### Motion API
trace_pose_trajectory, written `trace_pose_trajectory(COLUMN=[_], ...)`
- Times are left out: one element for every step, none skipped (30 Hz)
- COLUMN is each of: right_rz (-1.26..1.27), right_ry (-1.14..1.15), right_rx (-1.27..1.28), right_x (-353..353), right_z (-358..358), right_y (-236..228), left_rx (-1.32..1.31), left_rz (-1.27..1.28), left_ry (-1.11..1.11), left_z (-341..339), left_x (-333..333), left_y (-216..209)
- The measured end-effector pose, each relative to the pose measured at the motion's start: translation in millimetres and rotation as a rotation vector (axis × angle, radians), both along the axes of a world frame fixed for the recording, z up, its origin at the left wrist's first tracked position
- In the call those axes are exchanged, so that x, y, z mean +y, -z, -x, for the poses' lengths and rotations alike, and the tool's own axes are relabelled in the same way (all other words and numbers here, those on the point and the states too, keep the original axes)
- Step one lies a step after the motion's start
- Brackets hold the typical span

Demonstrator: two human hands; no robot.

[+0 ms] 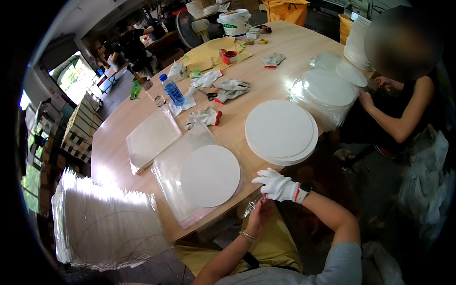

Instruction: The person places white circular plates into clear plastic bags one by one. They pick a plate from a stack, slide it into a bag, and then place the bagged plate onto a growing pile. The task is performed repeatedly at a table in a warehouse setting.

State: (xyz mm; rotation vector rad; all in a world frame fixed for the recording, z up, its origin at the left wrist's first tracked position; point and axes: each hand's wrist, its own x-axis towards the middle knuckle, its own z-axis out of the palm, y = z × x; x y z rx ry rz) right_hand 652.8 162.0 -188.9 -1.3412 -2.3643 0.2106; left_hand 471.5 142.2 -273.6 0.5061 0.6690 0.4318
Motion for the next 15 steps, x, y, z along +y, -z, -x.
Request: trace_pose_trajectory(right_rz=[-0.039, -0.077, -0.044, -0.04, -0.036, -0.031, -0.103, -0.094, -0.085, -0.073, -0.064, -0.132, -0.117, -0.097, -0.092], right_ry=[-0.041, -0.082, -0.136, -0.132, -0.127, -0.124, -0.168, -0.161, -0.16, -0.152, -0.14, -0.216, -0.207, -0.2, -0.196], right_rx=[0.084, 0.169, 0.228, 0.243, 0.257, 0.27, 0.274, 0.271, 0.269, 0.271, 0.24, 0.25, 0.276, 0.299, 0.301], right_x=[0, 1, 1, 0, -1, -1, 1, 4, 6, 6, 7, 10, 10, 9, 11], right_z=[-4, -7, -10, -10, -9, -8, -6, -5, -4, -4, -5, -9, -11, -12, -10], right_y=[2, 5, 6, 9, 13, 16, 8, 3, 1, -1, -2, -2, -1, -2, -2], left_rx=[-0.014, -0.071, -0.13, -0.187, -0.106, -0.025, 0.064, 0.191, 0.323, 0.518, 0.71, 0.84, 1.016, 1.191, 1.252], left_rz=[0.013, 0.048, 0.081, 0.116, -0.005, -0.124, -0.243, -0.371, -0.495, -0.682, -0.867, -1.199, -1.4, -1.593, -1.625], left_ry=[0.014, 0.021, 0.027, 0.036, 0.117, 0.198, 0.273, 0.383, 0.49, 0.355, 0.215, 0.022, -0.1, -0.231, -0.321], left_z=[1, 2, 4, 6, 12, 22, 35, 55, 81, 109, 139, 167, 192, 214, 229], left_x=[2, 4, 5, 4, -1, -9, -18, -25, -33, -41, -45, -41, -29, -19, -8], left_y=[-2, -4, -7, -10, -11, -9, -8, -12, -18, -22, -25, -23, -19, -15, -10])
